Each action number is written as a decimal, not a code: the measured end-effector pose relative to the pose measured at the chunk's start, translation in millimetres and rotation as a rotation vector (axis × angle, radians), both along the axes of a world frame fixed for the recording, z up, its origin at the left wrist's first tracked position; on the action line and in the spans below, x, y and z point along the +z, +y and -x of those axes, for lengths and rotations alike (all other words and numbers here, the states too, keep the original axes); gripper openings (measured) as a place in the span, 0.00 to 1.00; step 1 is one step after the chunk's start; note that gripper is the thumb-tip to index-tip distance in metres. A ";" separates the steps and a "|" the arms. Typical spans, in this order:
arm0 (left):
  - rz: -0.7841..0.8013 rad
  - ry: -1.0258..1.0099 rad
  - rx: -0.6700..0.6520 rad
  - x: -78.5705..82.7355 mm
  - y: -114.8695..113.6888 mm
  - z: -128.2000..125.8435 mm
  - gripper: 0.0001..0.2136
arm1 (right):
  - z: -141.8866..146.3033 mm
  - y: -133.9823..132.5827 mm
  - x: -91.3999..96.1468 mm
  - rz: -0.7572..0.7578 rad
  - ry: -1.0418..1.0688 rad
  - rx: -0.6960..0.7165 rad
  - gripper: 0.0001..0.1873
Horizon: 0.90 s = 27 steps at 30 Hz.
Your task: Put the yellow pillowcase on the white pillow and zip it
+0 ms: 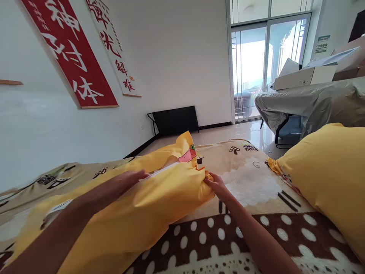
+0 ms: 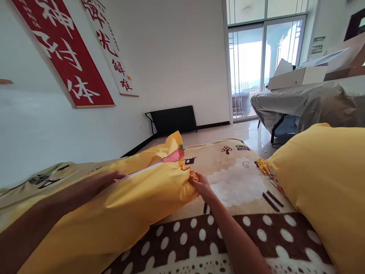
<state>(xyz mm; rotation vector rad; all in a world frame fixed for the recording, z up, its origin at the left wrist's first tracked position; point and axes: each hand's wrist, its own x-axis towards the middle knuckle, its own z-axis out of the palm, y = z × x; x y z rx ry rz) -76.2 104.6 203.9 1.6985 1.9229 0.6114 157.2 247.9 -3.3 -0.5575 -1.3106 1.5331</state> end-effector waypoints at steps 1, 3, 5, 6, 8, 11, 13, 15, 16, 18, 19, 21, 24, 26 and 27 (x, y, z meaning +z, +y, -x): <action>-0.030 0.048 0.044 5.9 -2.0 9.0 0.21 | 0.5 -4.7 7.4 -0.002 0.019 0.013 0.25; -0.256 0.225 0.238 16.5 0.5 23.7 0.14 | 1.7 -15.0 21.7 -0.052 -0.031 0.021 0.24; -0.572 0.348 0.481 28.9 11.0 31.5 0.11 | 2.7 -26.7 36.5 -0.153 -0.204 -0.046 0.21; -0.694 0.345 0.565 36.5 18.2 31.9 0.11 | 1.9 -33.0 44.4 -0.213 -0.313 -0.083 0.18; -0.874 0.297 0.654 54.1 33.9 24.6 0.13 | -4.9 -45.2 60.8 -0.322 -0.516 -0.136 0.13; -1.075 0.224 0.646 79.5 54.0 -4.5 0.14 | -31.6 -60.8 83.2 -0.433 -0.728 -0.251 0.10; -1.146 0.183 0.567 89.2 63.3 -30.6 0.14 | -59.2 -67.9 93.3 -0.505 -0.849 -0.382 0.13; -1.179 0.154 0.463 89.7 70.2 -56.4 0.13 | -90.9 -71.8 98.2 -0.552 -0.972 -0.530 0.16; -1.188 0.142 0.411 86.3 73.0 -67.5 0.13 | -107.0 -72.6 98.8 -0.552 -1.026 -0.621 0.17; -1.146 0.141 0.335 72.6 76.7 -84.0 0.12 | -137.6 -72.5 95.9 -0.526 -1.106 -0.829 0.18; -1.072 0.159 0.300 62.7 77.0 -88.4 0.13 | -151.6 -72.1 92.2 -0.511 -1.138 -0.908 0.18; -0.858 0.214 0.217 38.5 72.9 -87.9 0.14 | -176.2 -71.3 80.3 -0.464 -1.233 -0.926 0.17; -0.596 0.283 0.080 -6.0 53.4 -59.2 0.20 | -206.4 -71.6 54.1 -0.298 -1.444 -0.687 0.15; -0.506 0.341 0.063 -38.9 33.9 -21.1 0.24 | -222.5 -71.1 37.4 -0.175 -1.484 -0.538 0.15; -0.433 0.436 0.125 -55.5 23.4 2.4 0.26 | -228.9 -70.2 31.2 -0.124 -1.447 -0.485 0.16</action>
